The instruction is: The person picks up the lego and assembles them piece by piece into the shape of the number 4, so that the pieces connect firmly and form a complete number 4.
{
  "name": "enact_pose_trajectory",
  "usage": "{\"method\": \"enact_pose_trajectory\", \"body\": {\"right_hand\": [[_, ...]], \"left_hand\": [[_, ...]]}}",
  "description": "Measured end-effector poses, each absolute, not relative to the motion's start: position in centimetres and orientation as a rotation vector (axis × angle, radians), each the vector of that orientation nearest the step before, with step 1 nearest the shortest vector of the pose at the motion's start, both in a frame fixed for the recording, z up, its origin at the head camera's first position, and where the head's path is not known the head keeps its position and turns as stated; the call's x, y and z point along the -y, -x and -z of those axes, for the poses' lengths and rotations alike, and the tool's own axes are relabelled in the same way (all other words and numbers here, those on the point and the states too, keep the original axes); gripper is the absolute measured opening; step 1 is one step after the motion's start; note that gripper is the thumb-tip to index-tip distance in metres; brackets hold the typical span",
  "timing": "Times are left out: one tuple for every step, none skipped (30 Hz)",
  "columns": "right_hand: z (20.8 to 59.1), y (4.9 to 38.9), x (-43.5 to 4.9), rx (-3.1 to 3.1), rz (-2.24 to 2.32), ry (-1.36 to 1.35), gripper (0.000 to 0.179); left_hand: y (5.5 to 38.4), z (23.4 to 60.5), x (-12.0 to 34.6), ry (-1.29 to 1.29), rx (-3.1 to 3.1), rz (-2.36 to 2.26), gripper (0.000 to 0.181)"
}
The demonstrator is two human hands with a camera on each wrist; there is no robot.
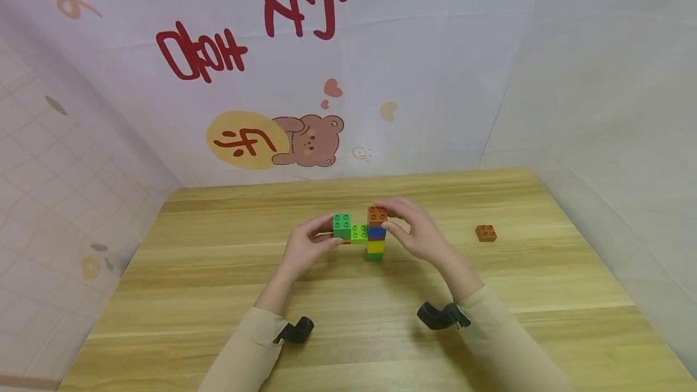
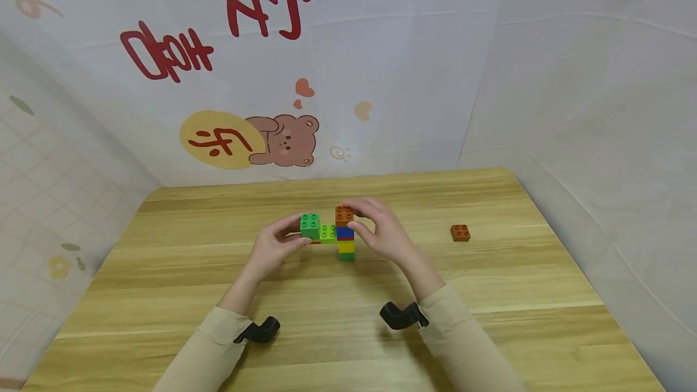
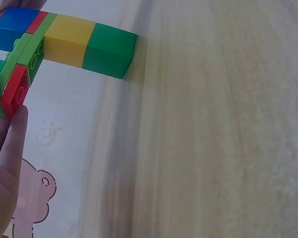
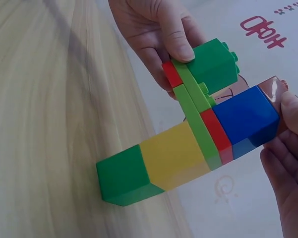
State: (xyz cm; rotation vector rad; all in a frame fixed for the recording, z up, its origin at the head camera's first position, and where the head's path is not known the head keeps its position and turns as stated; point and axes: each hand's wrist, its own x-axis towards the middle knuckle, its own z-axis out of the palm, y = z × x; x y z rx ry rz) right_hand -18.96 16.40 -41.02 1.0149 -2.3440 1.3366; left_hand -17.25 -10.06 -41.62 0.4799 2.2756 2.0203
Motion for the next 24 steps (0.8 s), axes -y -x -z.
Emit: {"method": "enact_pose_trajectory", "body": {"right_hand": [[41.2,19.0,-16.4,2.333,-1.371,-1.008,0.043],[41.4,19.0,-16.4,2.325,-1.406,-0.999,0.043],[41.6,19.0,-16.4,2.318,-1.441,-0.989,0.044],[41.8,18.9,-16.4,2.316,-1.473,-0.974,0.045],[41.8,18.9,-16.4,2.321,-1.496,-0.956,0.046],[41.9,18.8,-16.4,2.327,-1.52,-0.939,0.046],[41.9,18.7,-16.4,2.336,-1.536,-0.921,0.047],[41.9,18.6,-16.4,2.346,-1.549,-0.902,0.048],[41.8,18.4,-16.5,2.352,-1.564,-0.886,0.049],[41.6,18.2,-16.5,2.358,-1.574,-0.873,0.05],[41.4,17.9,-16.5,2.361,-1.586,-0.863,0.051],[41.1,17.6,-16.6,2.358,-1.599,-0.858,0.051],[40.9,17.3,-16.7,2.356,-1.602,-0.855,0.051],[40.6,16.9,-16.8,2.356,-1.6,-0.853,0.051],[40.5,16.7,-17.0,2.35,-1.605,-0.856,0.051],[40.5,16.5,-17.2,2.347,-1.605,-0.854,0.051],[40.7,16.4,-17.5,2.344,-1.604,-0.852,0.051],[41.2,16.5,-17.8,2.34,-1.601,-0.848,0.052],[41.7,16.6,-18.2,2.342,-1.593,-0.84,0.052],[42.2,16.7,-18.7,2.349,-1.576,-0.829,0.053],[42.9,16.8,-19.2,2.354,-1.564,-0.816,0.054],[43.4,16.9,-19.7,2.364,-1.545,-0.801,0.055],[44.0,16.9,-20.2,2.372,-1.525,-0.788,0.056],[44.5,17.0,-20.7,2.38,-1.507,-0.776,0.057]], "left_hand": [[17.3,41.6,10.1,-0.479,-2.275,-2.023,0.048],[17.3,41.6,10.1,-0.48,-2.272,-2.025,0.048],[17.3,41.6,10.1,-0.481,-2.268,-2.028,0.048],[17.3,41.6,10.1,-0.482,-2.268,-2.028,0.048],[17.3,41.6,10.1,-0.484,-2.268,-2.029,0.048],[17.3,41.6,10.1,-0.484,-2.268,-2.03,0.048],[17.3,41.6,10.1,-0.485,-2.268,-2.029,0.048],[17.3,41.6,10.1,-0.486,-2.268,-2.028,0.048],[17.3,41.6,10.1,-0.485,-2.269,-2.026,0.048],[17.3,41.6,10.2,-0.485,-2.27,-2.024,0.048],[17.3,41.7,10.2,-0.484,-2.271,-2.023,0.048],[17.3,41.7,10.2,-0.484,-2.27,-2.021,0.048],[17.3,41.7,10.2,-0.487,-2.271,-2.02,0.047],[17.3,41.7,10.2,-0.489,-2.271,-2.02,0.047],[17.3,41.7,10.2,-0.492,-2.271,-2.019,0.047],[17.3,41.8,10.2,-0.495,-2.271,-2.02,0.047],[17.4,41.8,10.2,-0.5,-2.27,-2.021,0.047],[17.4,41.8,10.2,-0.505,-2.27,-2.023,0.047],[17.4,41.8,10.2,-0.508,-2.269,-2.024,0.047],[17.4,41.8,10.2,-0.509,-2.267,-2.028,0.047],[17.4,41.8,10.2,-0.511,-2.265,-2.03,0.047],[17.4,41.8,10.2,-0.512,-2.264,-2.032,0.048],[17.4,41.8,10.2,-0.513,-2.263,-2.034,0.048],[17.4,41.9,10.2,-0.513,-2.262,-2.034,0.048]]}}
